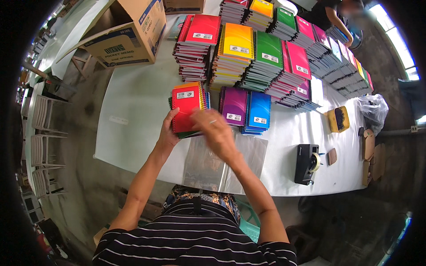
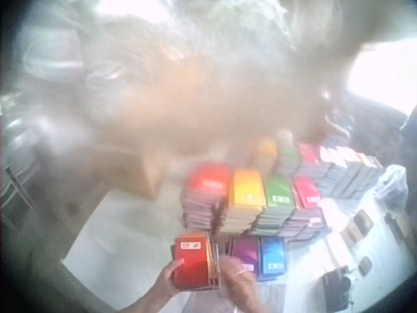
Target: The person uses a utility knife to trim the spiral binding of a stack of red notebooks, then places them into a cardboard box. Next, the person lays out a clear plastic sheet and wraps several notebooks of different colors one by one, folding the plastic around each notebook and sealing it with tape.
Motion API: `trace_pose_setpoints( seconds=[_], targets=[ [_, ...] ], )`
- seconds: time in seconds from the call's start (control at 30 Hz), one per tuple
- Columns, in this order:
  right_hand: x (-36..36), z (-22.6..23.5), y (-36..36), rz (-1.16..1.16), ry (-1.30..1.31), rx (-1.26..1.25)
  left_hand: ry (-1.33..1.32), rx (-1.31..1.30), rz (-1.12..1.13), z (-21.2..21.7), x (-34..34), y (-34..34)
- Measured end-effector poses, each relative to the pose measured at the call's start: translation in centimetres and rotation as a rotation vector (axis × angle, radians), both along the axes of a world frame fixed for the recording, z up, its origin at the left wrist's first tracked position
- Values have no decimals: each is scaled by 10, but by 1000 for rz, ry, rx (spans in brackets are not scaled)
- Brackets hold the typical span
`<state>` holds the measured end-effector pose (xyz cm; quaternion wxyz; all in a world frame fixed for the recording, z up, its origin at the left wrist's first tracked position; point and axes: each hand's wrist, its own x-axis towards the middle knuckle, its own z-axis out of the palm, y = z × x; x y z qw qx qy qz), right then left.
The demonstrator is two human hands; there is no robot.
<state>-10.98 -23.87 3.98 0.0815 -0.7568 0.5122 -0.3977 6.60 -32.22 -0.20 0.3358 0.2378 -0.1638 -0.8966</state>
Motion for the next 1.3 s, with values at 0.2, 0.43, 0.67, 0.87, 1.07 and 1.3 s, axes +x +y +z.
trace_pose_setpoints(
  seconds=[0.2, 0.43, 0.67, 0.87, 1.07, 1.3],
  targets=[
    [-58, -69, 25, -474, 426, 109, -84, 35, 26, -29, -2, 1],
    [-55, -20, 28, -451, -178, 30, -96, -45, 8, -36, 7, 9],
    [-19, -12, 52, -163, 198, 29, -33, 30, -113, -51, -24, 41],
    [-144, -51, 46, -1150, 157, 430, -89, -8, -112, -23, -46, 48],
    [-177, 18, 47, -665, -387, 225, -170, -149, -169, -24, -51, 55],
    [-147, 123, 12, 406, 30, 587, 44, 146, -411, -58, -101, 92]
  ],
)
